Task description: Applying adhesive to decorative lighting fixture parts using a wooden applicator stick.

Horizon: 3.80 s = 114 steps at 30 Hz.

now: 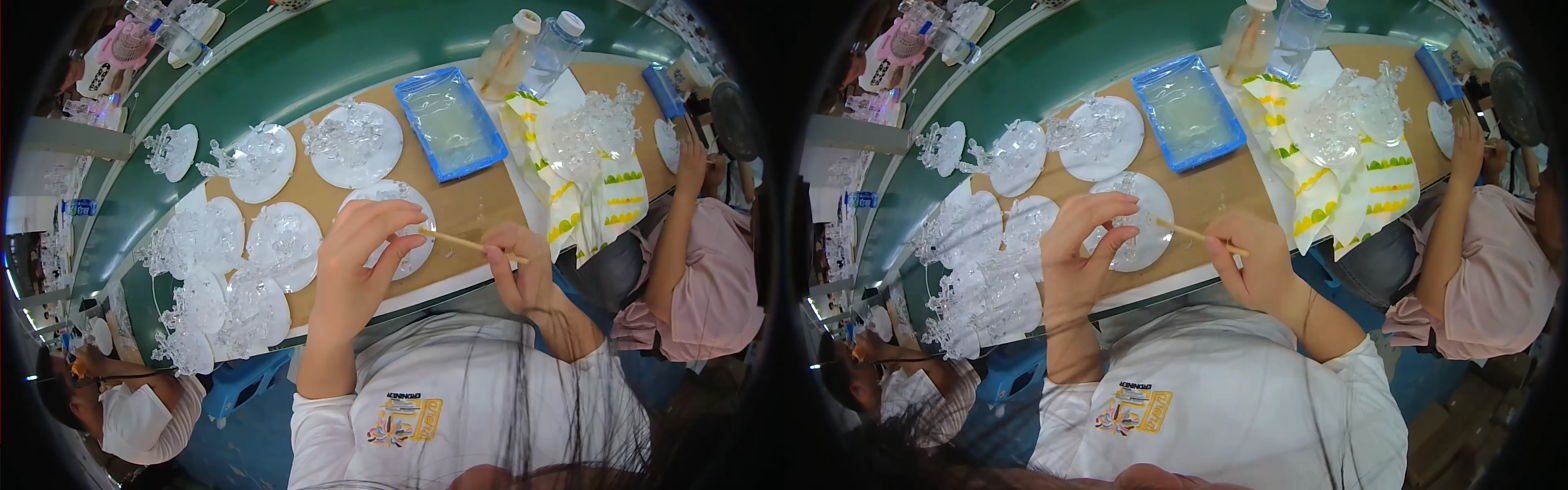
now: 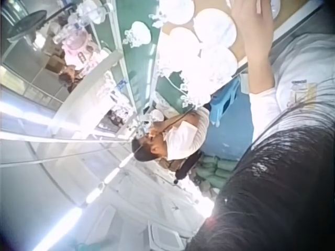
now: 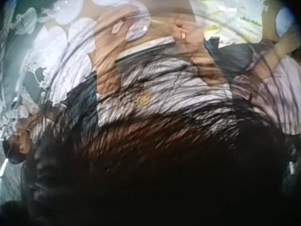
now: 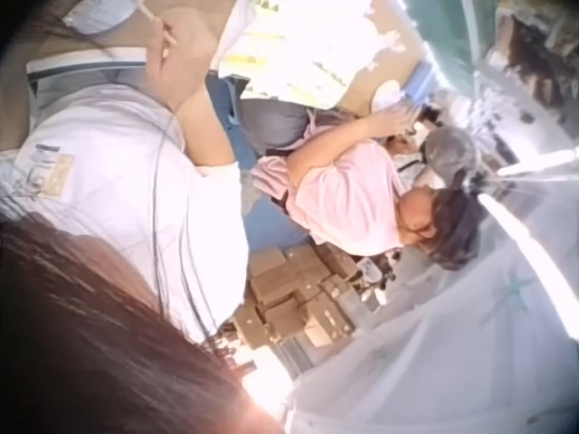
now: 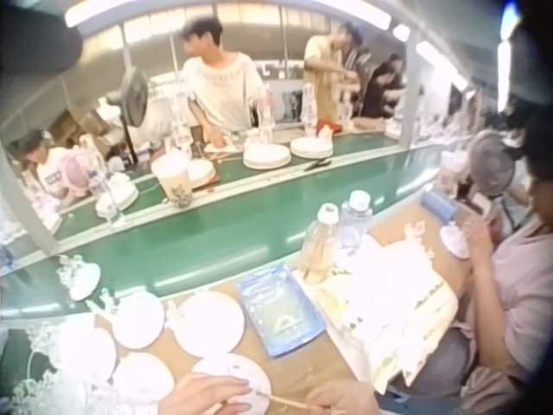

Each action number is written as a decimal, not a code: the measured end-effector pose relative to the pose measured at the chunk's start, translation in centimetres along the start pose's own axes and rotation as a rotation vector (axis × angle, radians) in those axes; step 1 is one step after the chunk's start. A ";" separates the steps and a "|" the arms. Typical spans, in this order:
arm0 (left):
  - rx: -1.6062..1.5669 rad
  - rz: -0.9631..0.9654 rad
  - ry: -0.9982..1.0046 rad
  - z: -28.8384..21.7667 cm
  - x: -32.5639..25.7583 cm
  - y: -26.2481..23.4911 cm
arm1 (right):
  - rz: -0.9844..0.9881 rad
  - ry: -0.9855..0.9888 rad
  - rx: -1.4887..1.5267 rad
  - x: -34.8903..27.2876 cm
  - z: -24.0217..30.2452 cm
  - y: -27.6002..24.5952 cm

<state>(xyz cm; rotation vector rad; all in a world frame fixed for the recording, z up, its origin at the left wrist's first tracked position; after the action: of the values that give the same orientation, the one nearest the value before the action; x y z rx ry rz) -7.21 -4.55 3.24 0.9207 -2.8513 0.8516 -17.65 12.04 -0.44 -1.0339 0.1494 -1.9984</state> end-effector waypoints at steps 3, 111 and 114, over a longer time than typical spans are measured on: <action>0.019 0.003 0.035 -0.2 0.1 -0.1 | -0.049 -0.039 -0.005 -0.2 0.7 -0.8; 0.078 0.009 -0.066 -0.4 -0.6 -1.5 | -0.026 0.334 0.153 -4.7 1.3 -1.5; 0.221 0.035 -0.002 -0.6 -1.7 -2.1 | -0.211 0.201 0.242 -5.0 2.0 -4.4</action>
<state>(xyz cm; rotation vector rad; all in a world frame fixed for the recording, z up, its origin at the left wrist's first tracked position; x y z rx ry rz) -4.80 -4.77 4.45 0.8924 -2.8241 1.1894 -17.61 19.02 -0.18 -0.7187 -0.0970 -2.2459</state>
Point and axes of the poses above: each hand's wrist, its own x-axis towards the middle knuckle, its own y-axis out of the palm, z = x × y, the point moved 6 cm from there along x, towards the middle knuckle, and after that the axes turned 13 degrees about -y, right-handed, at the moved point
